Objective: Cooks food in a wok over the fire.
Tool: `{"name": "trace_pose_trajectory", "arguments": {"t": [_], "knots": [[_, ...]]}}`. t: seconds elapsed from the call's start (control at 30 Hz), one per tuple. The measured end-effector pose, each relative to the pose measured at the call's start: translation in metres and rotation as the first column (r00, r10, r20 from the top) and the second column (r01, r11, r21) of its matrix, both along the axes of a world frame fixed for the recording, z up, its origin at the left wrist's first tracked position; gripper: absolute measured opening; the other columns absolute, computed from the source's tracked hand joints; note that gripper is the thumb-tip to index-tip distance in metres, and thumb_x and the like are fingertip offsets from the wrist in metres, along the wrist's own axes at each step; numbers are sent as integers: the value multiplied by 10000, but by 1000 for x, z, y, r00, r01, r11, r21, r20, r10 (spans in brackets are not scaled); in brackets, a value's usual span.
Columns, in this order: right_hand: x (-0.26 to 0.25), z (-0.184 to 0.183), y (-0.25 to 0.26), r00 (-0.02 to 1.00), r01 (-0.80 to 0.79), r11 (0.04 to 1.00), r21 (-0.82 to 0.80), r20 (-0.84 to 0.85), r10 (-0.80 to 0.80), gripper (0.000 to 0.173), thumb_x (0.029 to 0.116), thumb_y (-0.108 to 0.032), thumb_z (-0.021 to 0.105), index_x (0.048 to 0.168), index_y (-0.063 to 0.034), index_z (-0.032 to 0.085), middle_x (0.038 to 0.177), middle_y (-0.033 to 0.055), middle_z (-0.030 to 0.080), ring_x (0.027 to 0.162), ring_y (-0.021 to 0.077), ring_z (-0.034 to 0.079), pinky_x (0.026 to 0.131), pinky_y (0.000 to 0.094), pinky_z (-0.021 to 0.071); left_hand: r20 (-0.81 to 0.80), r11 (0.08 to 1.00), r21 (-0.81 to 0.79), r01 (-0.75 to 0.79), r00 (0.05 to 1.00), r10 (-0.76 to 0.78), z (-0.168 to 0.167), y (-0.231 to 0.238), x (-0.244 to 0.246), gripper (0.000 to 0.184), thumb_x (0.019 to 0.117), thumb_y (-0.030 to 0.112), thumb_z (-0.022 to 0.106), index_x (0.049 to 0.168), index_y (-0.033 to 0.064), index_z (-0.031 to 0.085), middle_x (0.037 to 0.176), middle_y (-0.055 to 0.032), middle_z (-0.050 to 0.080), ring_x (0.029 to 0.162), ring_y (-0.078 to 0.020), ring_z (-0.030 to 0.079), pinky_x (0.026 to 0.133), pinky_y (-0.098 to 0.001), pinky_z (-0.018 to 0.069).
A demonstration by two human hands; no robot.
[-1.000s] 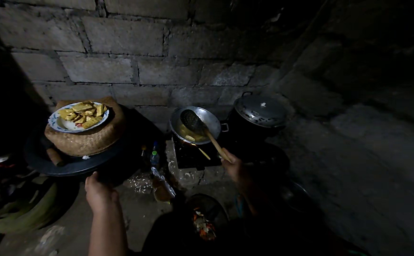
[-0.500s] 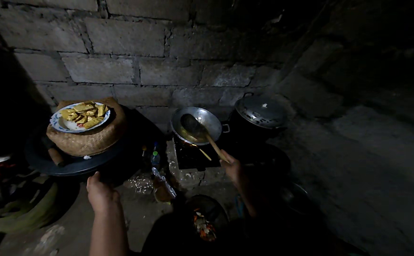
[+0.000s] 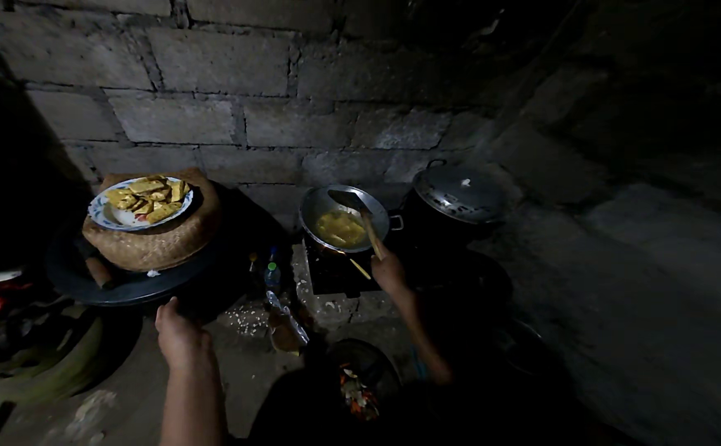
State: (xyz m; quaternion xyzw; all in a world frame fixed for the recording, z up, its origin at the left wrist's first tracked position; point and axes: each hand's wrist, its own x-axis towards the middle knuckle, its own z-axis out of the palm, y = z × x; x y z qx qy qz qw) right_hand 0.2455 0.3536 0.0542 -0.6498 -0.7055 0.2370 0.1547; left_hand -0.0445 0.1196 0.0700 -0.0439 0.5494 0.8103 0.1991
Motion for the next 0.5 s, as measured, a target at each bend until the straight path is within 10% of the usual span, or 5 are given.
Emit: {"name": "trace_pose_trajectory", "arguments": {"t": [0.33,0.5], "knots": [[9,-5,-17,966,44,997,-59,-253,-57,517,1087,-155,486,1596,-162,402,1488,178,561,1348,334,563,1119,519,439,38,999,-31,-14,999,15,5,0,-1,425,1083,233,421,1462,40,427,1372,-180,535,1184,-253,567,933,-465,510],[13,7,-13,943,46,994,-98,-324,-76,510,1089,-148,480,1594,-158,404,1536,147,519,1373,294,538,1118,492,440,31,1000,-4,-12,999,12,3,3,1,410,1088,220,411,1451,30,424,1265,-161,569,1042,-211,597,853,-403,528]]}}
